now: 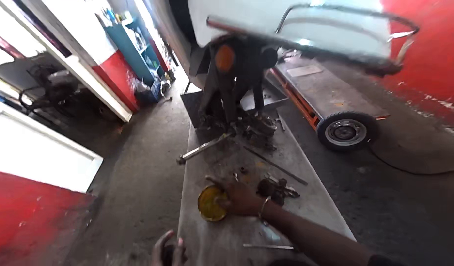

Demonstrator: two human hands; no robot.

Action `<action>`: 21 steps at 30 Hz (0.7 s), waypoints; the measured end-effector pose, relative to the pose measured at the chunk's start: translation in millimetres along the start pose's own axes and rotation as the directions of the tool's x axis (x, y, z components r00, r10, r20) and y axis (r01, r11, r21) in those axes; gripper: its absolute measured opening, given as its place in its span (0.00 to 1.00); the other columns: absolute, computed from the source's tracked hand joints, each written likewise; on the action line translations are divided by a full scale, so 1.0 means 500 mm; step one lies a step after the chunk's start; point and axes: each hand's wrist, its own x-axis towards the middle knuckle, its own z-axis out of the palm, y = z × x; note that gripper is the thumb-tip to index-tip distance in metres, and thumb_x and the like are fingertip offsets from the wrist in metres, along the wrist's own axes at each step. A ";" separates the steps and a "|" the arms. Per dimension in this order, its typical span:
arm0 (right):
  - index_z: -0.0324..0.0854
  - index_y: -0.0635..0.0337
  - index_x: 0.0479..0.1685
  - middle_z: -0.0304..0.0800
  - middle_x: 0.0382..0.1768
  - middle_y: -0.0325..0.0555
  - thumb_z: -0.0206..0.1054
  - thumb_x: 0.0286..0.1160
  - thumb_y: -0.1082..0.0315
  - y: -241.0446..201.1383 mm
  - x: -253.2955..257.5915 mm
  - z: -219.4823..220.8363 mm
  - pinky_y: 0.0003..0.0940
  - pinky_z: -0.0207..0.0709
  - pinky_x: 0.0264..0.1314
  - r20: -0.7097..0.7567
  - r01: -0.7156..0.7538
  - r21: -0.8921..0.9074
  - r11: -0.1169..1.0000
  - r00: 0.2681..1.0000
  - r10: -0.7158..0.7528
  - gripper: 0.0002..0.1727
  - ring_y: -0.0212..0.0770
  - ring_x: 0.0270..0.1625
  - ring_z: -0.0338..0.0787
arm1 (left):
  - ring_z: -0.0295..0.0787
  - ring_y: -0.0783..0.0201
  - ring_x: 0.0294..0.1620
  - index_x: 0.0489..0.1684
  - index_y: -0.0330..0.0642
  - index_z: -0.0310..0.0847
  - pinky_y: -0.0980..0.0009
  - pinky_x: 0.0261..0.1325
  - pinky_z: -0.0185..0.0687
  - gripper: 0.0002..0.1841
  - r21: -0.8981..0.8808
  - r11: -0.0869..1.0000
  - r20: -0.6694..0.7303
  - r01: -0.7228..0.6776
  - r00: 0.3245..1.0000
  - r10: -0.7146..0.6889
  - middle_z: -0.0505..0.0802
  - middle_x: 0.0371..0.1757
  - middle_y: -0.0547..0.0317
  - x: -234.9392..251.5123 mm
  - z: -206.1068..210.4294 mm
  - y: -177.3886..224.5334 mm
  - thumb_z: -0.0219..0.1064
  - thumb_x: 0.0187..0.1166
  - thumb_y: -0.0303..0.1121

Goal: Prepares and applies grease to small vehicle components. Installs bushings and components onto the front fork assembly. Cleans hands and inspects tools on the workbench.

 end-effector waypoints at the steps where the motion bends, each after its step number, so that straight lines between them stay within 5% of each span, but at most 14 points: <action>1: 0.61 0.44 0.92 0.76 0.76 0.61 0.68 0.78 0.64 0.012 0.001 0.000 0.61 0.72 0.73 0.060 0.027 -0.088 0.996 0.998 -0.022 0.39 0.61 0.74 0.79 | 0.87 0.73 0.28 0.69 0.19 0.71 0.72 0.39 0.89 0.21 0.020 1.000 0.003 0.018 1.000 -0.018 0.89 0.34 0.52 -0.009 0.005 0.003 0.62 0.84 0.28; 5: 0.68 0.48 0.86 0.66 0.81 0.66 0.82 0.55 0.66 0.039 0.026 0.036 0.66 0.52 0.84 0.467 0.340 -0.549 0.763 0.882 -0.058 0.48 0.68 0.84 0.62 | 0.87 0.71 0.27 0.67 0.25 0.77 0.71 0.37 0.87 0.19 0.081 0.990 -0.002 0.112 0.994 -0.112 0.90 0.32 0.53 -0.024 0.026 0.008 0.63 0.83 0.29; 9: 0.86 0.66 0.61 0.74 0.75 0.64 0.84 0.54 0.59 0.075 0.093 0.097 0.60 0.56 0.82 0.630 0.550 -0.628 0.550 0.775 -0.055 0.32 0.65 0.80 0.68 | 0.89 0.68 0.30 0.66 0.28 0.79 0.68 0.39 0.88 0.18 0.132 0.987 0.052 0.092 0.994 -0.099 0.91 0.33 0.52 -0.036 0.034 0.013 0.64 0.83 0.30; 14: 0.88 0.71 0.53 0.74 0.76 0.66 0.81 0.61 0.60 0.074 0.136 0.118 0.58 0.59 0.81 0.697 0.584 -0.652 0.484 0.713 0.079 0.25 0.66 0.80 0.68 | 0.87 0.66 0.28 0.65 0.24 0.78 0.68 0.39 0.87 0.18 0.122 0.986 -0.001 0.115 0.993 -0.116 0.89 0.31 0.49 -0.058 0.017 -0.027 0.65 0.82 0.28; 21: 0.88 0.71 0.54 0.75 0.76 0.65 0.82 0.59 0.60 0.071 0.135 0.105 0.60 0.55 0.82 0.691 0.596 -0.599 0.534 0.723 -0.032 0.27 0.66 0.81 0.67 | 0.88 0.62 0.31 0.66 0.22 0.77 0.63 0.43 0.87 0.20 0.190 0.970 0.063 0.151 0.984 -0.165 0.90 0.34 0.44 -0.062 0.003 -0.058 0.64 0.85 0.31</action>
